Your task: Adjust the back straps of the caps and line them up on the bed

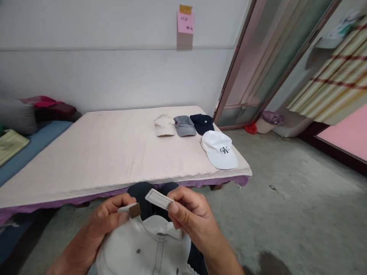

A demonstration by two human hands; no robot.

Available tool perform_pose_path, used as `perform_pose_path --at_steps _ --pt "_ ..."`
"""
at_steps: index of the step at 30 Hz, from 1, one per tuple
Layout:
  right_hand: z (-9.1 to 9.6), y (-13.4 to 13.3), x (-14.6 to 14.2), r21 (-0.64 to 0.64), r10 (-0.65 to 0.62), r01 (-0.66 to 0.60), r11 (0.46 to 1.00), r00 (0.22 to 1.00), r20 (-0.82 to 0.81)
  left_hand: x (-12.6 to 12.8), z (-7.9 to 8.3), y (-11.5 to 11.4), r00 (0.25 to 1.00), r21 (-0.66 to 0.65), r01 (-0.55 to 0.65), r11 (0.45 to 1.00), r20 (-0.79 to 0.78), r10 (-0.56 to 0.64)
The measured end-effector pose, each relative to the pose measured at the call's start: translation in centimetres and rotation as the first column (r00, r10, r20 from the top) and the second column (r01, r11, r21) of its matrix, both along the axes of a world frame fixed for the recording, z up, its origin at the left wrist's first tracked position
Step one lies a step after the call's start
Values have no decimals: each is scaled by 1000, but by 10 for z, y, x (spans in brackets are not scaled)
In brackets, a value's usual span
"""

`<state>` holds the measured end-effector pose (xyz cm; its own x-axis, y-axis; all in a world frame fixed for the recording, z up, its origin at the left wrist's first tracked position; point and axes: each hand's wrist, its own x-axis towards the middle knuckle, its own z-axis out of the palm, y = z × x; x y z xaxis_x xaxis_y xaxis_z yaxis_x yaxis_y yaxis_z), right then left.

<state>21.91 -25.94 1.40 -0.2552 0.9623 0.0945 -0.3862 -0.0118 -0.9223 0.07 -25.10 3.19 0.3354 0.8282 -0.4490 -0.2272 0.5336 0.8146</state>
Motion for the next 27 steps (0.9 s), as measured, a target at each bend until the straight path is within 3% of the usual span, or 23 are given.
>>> perform_pose_path --at_steps 8,16,23,27 --pt "6 6 -3 -15 -52 53 998 998 22 -3 -7 2 996 -11 -29 1000 78 30" --pt "0 8 -13 -48 0 2 999 999 49 1 -7 4 973 -178 -111 978 183 144" --pt "-2 12 -25 -67 66 -57 996 988 140 1 -20 2 935 -227 -155 961 279 217" --pt "-5 13 -30 -61 95 -86 994 983 158 3 -20 2 933 -233 -160 959 281 224"
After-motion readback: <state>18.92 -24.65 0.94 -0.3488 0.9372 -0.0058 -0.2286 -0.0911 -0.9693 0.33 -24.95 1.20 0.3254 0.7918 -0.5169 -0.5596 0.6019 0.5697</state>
